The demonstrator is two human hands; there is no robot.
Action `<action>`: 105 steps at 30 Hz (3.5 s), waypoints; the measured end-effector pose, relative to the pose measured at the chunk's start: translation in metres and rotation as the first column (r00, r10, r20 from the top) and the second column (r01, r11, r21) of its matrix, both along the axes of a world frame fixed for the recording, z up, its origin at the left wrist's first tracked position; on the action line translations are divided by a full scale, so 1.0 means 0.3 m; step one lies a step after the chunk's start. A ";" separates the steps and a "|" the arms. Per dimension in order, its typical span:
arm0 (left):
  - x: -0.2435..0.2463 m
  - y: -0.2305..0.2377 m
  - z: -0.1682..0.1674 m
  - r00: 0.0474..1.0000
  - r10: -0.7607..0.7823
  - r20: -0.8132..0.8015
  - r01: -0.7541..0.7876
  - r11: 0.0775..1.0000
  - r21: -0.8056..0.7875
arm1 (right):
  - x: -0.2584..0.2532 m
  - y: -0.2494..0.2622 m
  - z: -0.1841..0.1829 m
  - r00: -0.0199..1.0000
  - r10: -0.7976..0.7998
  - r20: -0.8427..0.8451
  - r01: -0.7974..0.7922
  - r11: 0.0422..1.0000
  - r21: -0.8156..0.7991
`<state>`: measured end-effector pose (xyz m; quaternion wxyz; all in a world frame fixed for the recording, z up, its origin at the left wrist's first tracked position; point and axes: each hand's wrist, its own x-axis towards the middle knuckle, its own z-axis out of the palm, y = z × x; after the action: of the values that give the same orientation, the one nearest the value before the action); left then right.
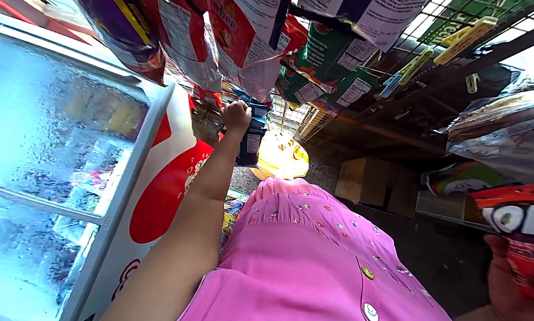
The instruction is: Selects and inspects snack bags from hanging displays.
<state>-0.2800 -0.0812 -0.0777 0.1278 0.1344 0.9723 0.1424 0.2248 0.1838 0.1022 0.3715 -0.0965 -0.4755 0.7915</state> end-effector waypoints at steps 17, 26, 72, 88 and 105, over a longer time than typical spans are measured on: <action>-0.001 -0.003 0.076 0.990 -0.003 0.138 0.001 1.000 0.016 | -0.114 -0.038 -0.058 0.980 0.123 0.156 -0.156 0.964 0.216; -0.014 -0.015 0.200 0.990 -0.035 0.134 0.019 0.993 0.115 | -0.095 -0.073 -0.079 0.974 0.063 0.217 -0.117 0.963 0.245; 0.101 -0.149 0.080 0.998 0.023 -0.065 0.007 0.905 0.426 | -0.339 -0.154 -0.119 0.831 0.222 0.510 -0.439 0.825 0.356; 0.473 0.227 0.296 0.878 -0.478 -0.014 0.238 0.411 0.880 | -0.426 -0.182 -0.211 0.801 0.380 0.463 -0.562 0.745 0.361; 0.586 0.843 0.450 0.828 -0.315 0.463 -0.416 0.207 0.885 | -0.110 -0.073 -0.216 0.892 0.107 0.439 -0.257 0.919 0.298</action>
<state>-0.1043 0.1716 0.0572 0.2854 0.1018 0.5783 0.7575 0.1917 0.1620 0.0373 0.1964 -0.1491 -0.6827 0.6879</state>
